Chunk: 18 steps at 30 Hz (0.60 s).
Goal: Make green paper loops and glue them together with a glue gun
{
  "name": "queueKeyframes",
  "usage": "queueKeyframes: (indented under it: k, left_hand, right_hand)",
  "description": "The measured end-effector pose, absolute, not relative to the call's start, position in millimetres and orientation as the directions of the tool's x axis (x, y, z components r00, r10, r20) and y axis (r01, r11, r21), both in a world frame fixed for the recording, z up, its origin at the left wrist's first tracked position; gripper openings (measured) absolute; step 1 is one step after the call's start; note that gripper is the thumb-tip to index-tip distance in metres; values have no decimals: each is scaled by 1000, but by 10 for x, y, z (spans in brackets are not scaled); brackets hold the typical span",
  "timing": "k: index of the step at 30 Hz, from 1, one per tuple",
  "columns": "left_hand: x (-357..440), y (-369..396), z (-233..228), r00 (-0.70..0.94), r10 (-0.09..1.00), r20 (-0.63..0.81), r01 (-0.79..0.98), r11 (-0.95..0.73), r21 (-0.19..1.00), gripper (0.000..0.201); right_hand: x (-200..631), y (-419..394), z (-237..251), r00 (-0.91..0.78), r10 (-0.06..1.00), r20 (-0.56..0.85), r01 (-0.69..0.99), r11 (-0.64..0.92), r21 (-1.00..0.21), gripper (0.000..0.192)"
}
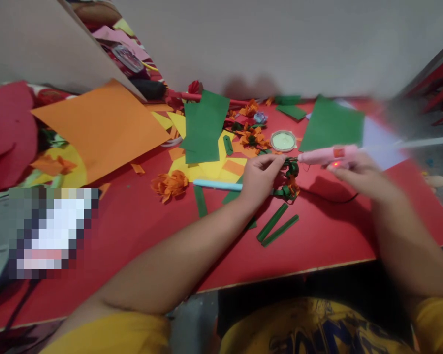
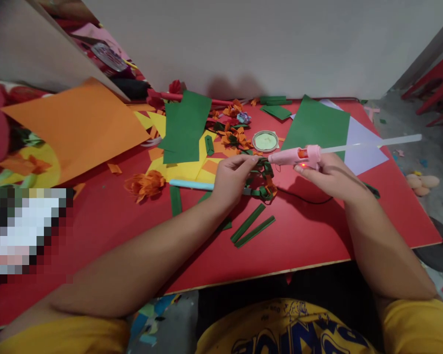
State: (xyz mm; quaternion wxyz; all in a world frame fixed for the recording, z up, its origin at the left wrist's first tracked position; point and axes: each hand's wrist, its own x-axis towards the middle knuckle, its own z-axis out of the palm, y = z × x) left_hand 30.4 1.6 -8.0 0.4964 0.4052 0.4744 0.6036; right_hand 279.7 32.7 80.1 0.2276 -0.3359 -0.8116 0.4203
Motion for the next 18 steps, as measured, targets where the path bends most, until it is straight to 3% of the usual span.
queueKeyframes:
  k: [11, 18]
  left_hand:
    - [331, -26, -37, -183, 981, 62, -181, -95, 979, 32]
    - [310, -11, -54, -170, 979, 116, -138, -140, 981, 32]
  right_hand:
    - [2753, 287, 808, -655, 745, 128, 398, 484, -779, 39]
    - [2788, 239, 805, -643, 757, 114, 503, 530, -683, 42]
